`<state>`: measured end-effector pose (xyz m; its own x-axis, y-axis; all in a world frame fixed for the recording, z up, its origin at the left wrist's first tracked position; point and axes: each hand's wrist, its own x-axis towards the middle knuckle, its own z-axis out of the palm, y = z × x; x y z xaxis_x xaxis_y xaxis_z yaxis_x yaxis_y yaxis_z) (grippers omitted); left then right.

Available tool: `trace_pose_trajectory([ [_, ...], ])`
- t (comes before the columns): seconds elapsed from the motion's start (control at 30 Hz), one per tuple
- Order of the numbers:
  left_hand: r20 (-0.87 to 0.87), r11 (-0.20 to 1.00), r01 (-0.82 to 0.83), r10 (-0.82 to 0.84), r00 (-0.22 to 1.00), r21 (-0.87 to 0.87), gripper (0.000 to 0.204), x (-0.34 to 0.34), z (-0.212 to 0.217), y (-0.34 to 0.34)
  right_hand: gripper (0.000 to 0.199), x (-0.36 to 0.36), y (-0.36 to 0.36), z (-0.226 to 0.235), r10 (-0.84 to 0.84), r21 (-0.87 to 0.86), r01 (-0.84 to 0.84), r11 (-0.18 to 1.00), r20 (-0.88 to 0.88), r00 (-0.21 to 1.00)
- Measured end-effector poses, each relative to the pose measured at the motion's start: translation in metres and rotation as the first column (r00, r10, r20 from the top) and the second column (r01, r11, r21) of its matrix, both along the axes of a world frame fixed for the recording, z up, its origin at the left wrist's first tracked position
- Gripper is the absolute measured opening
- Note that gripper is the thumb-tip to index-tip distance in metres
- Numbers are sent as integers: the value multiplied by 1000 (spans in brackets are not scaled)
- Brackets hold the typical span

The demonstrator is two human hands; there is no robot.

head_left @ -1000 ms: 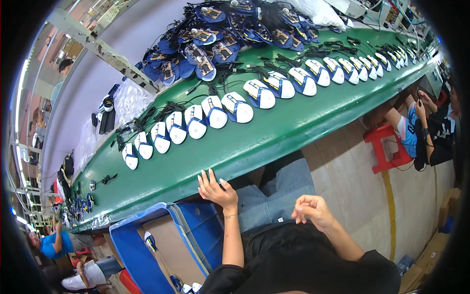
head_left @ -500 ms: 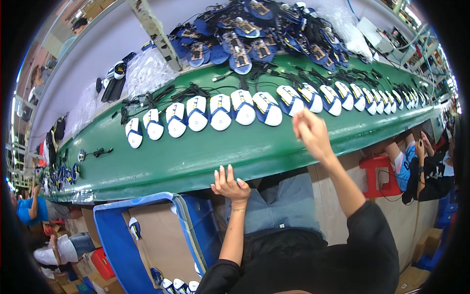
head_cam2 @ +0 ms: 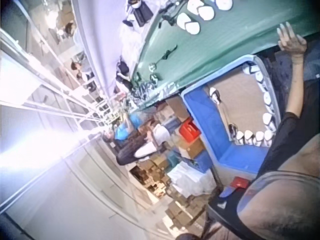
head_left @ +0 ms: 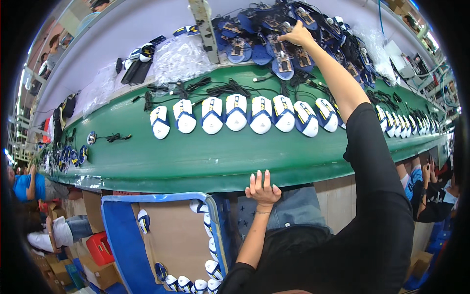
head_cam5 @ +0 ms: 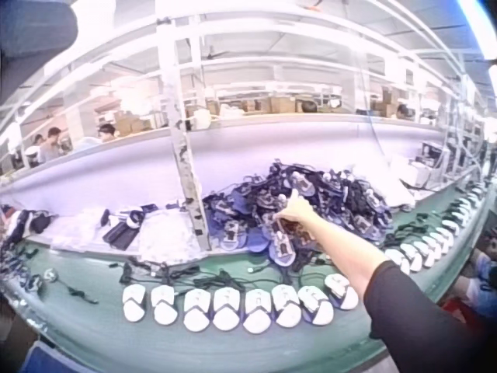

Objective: The person assembles computer mice by picking up mouse bases and top shells from the assembly table, fitting light diffuser strips into the bases, and snapping the top shells onto the bases by hand.

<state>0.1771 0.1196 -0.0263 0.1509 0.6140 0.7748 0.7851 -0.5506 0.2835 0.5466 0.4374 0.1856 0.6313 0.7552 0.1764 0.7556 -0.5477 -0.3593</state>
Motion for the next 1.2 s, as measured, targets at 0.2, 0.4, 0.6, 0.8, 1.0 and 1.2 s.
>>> trace_pose_trajectory([
  [0.2,-3,1000,-23,23,1000,5,47,-3,3,-1,102,7,3,5,-46,10,46,999,17,999],
  [0.4,2,999,-36,36,999,0,46,-4,-1,1,72,6,9,41,227,116,-241,964,119,966],
  [0.6,0,999,-41,41,999,8,46,-3,2,3,53,-5,24,79,197,165,-210,964,89,976],
  [0.8,1,999,-33,33,999,-13,46,-3,2,0,57,-5,30,76,172,181,-177,968,41,984],
  [1.0,-18,999,-37,37,999,-13,46,-6,1,0,60,-10,8,68,91,360,-90,929,15,996],
  [1.2,-17,999,-32,32,999,5,47,-2,1,1,57,2,2,68,73,433,-143,890,174,982],
])
